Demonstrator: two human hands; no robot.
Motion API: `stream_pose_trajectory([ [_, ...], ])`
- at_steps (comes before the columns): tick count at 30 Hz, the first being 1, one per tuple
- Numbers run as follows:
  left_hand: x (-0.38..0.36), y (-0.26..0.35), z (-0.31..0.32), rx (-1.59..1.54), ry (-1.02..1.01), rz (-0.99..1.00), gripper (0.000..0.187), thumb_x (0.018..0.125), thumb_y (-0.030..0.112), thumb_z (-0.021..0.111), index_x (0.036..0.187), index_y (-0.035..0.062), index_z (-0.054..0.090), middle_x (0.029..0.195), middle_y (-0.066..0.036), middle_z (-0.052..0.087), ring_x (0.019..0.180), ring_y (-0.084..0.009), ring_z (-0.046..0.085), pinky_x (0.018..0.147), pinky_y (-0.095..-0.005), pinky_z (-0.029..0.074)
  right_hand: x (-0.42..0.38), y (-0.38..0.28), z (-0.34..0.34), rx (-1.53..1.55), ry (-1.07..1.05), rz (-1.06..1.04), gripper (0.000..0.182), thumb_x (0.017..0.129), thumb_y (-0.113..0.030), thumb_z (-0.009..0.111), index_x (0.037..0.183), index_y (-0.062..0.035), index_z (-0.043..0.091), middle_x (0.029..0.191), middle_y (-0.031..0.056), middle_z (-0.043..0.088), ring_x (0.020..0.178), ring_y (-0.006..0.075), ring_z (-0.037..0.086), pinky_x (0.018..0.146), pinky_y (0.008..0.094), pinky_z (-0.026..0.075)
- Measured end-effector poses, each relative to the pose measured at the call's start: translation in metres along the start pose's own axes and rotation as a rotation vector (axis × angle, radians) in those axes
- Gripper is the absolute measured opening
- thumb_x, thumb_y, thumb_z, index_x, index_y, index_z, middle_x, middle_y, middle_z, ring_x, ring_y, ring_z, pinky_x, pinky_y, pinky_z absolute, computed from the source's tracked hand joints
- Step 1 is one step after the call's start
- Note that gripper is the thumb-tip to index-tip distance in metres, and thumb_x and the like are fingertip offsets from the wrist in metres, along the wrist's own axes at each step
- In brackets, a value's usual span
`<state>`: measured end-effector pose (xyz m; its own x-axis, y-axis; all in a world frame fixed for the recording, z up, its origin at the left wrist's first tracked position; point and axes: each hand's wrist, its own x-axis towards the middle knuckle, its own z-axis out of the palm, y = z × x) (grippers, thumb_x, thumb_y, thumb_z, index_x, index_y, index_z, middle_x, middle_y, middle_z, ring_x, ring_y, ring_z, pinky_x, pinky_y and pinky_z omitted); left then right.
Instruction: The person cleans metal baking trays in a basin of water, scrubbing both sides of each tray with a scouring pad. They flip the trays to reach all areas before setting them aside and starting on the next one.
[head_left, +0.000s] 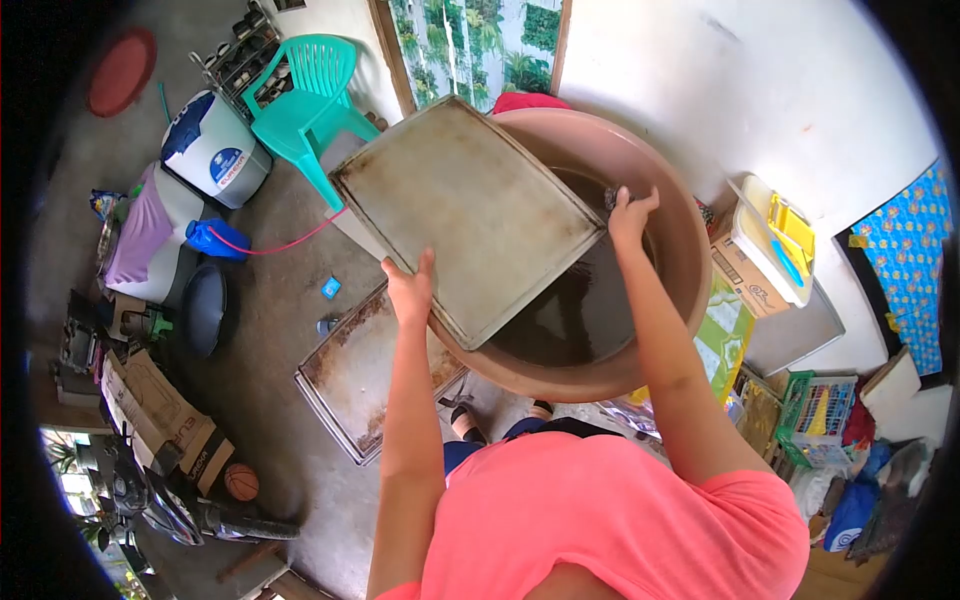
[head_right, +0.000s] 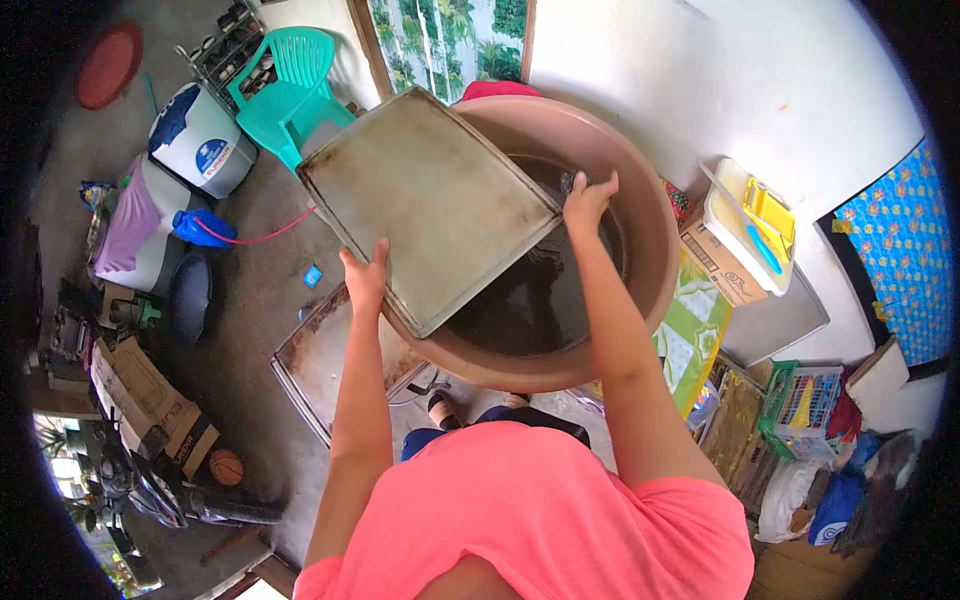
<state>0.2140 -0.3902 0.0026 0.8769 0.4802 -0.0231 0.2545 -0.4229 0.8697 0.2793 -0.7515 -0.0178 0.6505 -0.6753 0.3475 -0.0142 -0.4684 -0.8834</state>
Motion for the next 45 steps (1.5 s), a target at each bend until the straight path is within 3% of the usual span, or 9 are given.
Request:
stream_pose_trajectory([
  [3,-0.007,0.008,-0.006,-0.008,-0.028,-0.027,0.083,0.077,0.042,0.072,0.131,-0.0064,0.033,0.118,-0.028,0.057,0.11,-0.0381,0.056,0.094,-0.0407,0.043,0.012,-0.024,-0.015,-0.264,-0.106,-0.339,0.037,0.082,-0.012,0.063,0.113,0.0013,0.048,0.112,0.025,0.049,0.105,0.0416,0.048,0.092,0.0474,0.038],
  [7,-0.004,0.006,-0.005,0.009,-0.016,0.009,0.085,0.078,0.043,0.071,0.134,-0.0068,0.03,0.114,-0.03,0.058,0.11,-0.0407,0.056,0.092,-0.0425,0.044,-0.015,-0.038,-0.038,-0.497,-0.584,-0.571,0.022,0.083,-0.015,0.064,0.101,-0.006,0.056,0.105,0.0161,0.049,0.102,0.0379,0.05,0.085,0.048,0.047],
  [13,-0.007,0.011,-0.007,-0.006,-0.023,-0.006,0.075,0.078,0.038,0.071,0.127,-0.0061,0.035,0.108,-0.03,0.061,0.105,-0.0421,0.058,0.089,-0.0435,0.045,-0.042,-0.044,-0.049,-0.599,-0.623,-0.797,0.016,0.085,-0.016,0.061,0.098,-0.0061,0.06,0.11,0.0132,0.051,0.103,0.0337,0.051,0.081,0.0452,0.052],
  [19,-0.009,0.012,-0.007,-0.022,-0.007,0.004,0.075,0.077,0.041,0.071,0.125,-0.0054,0.037,0.11,-0.029,0.06,0.106,-0.0416,0.058,0.09,-0.0432,0.044,-0.051,-0.056,-0.051,-0.602,-0.736,-0.684,0.022,0.08,-0.011,0.063,0.101,-0.0061,0.061,0.104,0.0137,0.057,0.101,0.035,0.055,0.082,0.0437,0.05],
  [24,-0.012,0.016,-0.007,0.016,0.01,-0.012,0.072,0.079,0.038,0.071,0.125,-0.0047,0.035,0.106,-0.031,0.061,0.104,-0.0437,0.058,0.089,-0.0448,0.045,-0.145,-0.101,-0.032,-0.199,-0.937,-0.746,0.005,0.083,-0.011,0.056,0.088,-0.0077,0.057,0.088,0.0193,0.059,0.086,0.0395,0.058,0.072,0.0483,0.048],
  [33,-0.01,0.019,-0.012,0.025,-0.061,-0.065,0.075,0.079,0.04,0.07,0.127,-0.0034,0.032,0.107,-0.031,0.061,0.105,-0.0445,0.058,0.088,-0.0457,0.046,-0.059,-0.065,0.035,-0.499,-0.361,-0.676,0.01,0.079,-0.009,0.054,0.086,-0.0057,0.062,0.083,0.0226,0.059,0.082,0.0392,0.06,0.07,0.0484,0.048],
  [34,-0.008,0.019,-0.012,0.027,-0.056,-0.064,0.075,0.079,0.04,0.07,0.128,-0.0032,0.032,0.106,-0.032,0.061,0.105,-0.0447,0.058,0.088,-0.046,0.046,-0.075,-0.083,0.046,-0.505,-0.632,-0.451,0.011,0.078,-0.006,0.056,0.086,-0.0068,0.063,0.088,0.0228,0.06,0.088,0.039,0.059,0.073,0.0478,0.048],
  [38,-0.008,0.013,-0.009,0.022,-0.053,-0.044,0.076,0.079,0.041,0.07,0.128,-0.0025,0.031,0.106,-0.032,0.061,0.104,-0.0454,0.057,0.088,-0.0467,0.046,-0.161,-0.132,0.038,-0.168,-0.703,-0.708,0.013,0.084,-0.014,0.055,0.089,-0.0092,0.066,0.091,0.0223,0.061,0.093,0.038,0.059,0.081,0.0475,0.047],
  [45,-0.008,0.012,-0.008,-0.048,-0.058,-0.041,0.074,0.081,0.039,0.069,0.129,-0.0018,0.031,0.11,-0.031,0.06,0.107,-0.045,0.056,0.09,-0.0462,0.044,-0.042,-0.054,-0.011,-0.852,-0.353,-0.429,0.016,0.081,-0.009,0.053,0.091,-0.0061,0.065,0.097,0.0171,0.059,0.094,0.0365,0.058,0.08,0.044,0.051],
])
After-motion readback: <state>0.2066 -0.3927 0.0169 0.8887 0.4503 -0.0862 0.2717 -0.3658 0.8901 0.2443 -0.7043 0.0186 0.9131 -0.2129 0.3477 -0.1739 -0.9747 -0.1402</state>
